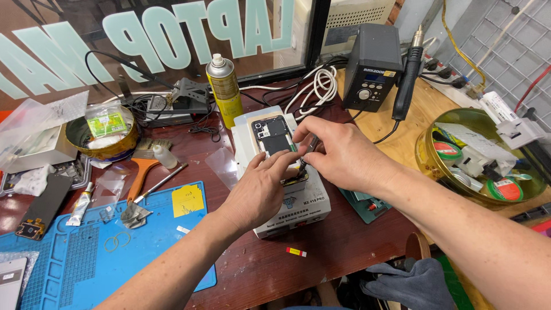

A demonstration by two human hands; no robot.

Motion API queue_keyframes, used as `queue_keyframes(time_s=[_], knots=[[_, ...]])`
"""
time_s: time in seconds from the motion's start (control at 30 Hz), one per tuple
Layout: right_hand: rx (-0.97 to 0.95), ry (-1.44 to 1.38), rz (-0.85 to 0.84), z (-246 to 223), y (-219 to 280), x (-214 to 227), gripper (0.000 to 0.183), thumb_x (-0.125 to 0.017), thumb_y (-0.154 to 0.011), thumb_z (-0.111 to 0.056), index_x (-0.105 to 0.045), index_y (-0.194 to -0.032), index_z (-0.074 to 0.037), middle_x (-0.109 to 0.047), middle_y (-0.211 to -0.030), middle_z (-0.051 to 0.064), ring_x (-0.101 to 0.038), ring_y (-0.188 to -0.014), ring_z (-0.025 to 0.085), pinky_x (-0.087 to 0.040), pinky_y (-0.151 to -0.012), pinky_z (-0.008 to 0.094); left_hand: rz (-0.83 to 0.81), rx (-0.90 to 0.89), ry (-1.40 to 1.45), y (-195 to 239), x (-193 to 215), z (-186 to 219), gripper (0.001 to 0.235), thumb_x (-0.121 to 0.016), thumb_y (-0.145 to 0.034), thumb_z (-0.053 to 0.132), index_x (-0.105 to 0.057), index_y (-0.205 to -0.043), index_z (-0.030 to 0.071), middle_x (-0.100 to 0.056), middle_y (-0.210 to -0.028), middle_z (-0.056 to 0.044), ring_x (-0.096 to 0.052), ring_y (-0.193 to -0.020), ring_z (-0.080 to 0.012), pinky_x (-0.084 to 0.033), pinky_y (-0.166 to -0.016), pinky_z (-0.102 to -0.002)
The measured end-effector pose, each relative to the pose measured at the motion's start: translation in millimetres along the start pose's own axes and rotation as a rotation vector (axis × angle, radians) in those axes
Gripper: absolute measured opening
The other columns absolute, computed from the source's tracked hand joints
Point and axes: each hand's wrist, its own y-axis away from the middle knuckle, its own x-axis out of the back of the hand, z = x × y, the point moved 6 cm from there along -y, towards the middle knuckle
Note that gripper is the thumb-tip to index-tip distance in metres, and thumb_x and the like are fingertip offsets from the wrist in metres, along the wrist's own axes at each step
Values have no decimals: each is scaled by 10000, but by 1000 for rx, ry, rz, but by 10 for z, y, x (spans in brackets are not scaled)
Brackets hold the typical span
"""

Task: The person uses a screwdriver to remove multiple screws from the back of a disassembled smartphone. They place the removed screws on the workbench and continue unscrewing additional fasteners from the device.

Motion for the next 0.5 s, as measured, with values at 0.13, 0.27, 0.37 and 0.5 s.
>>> queue_keyframes(time_s=[0.13, 0.27, 0.37, 0.5], knots=[[-57, -17, -22, -7, 28, -25, 246, -685, -850, -133, -637, -1088, -95, -786, -932, 77, -781, -853, 262, -595, -731, 385, -3, 10, 31, 28, -20, -28, 771, -544, -773, -80, -376, -1502, 105, -581, -1399, -147, -547, -1310, -344, -306, -1170, -563], [7, 158, 33, -105, 65, -22, 267, -736, -872, -214, -626, -1074, -79, -767, -926, 124, -750, -901, 320, -584, -751, 413, 28, 27, 79, 42, -31, -58, 714, -540, -777, -74, -412, -1462, 81, -606, -1406, -138, -539, -1347, -342, -308, -1197, -544], [-61, 208, 34, -71, 58, -24, 311, -752, -868, -224, -606, -1098, -75, -760, -910, 142, -744, -891, 331, -579, -754, 425, 132, 137, 106, 65, 33, -125, 666, -636, -804, 10, -461, -1444, 66, -534, -1440, -224, -445, -1418, -396, -324, -1190, -517], [53, 32, -10, -95, -8, -57, 300, -677, -829, -103, -602, -1119, -80, -770, -999, 117, -787, -847, 289, -605, -755, 398, 177, 164, 66, 98, 127, -162, 838, -853, -674, 215, -467, -1392, 21, -442, -1492, -264, -334, -1442, -429, -287, -1165, -521]])
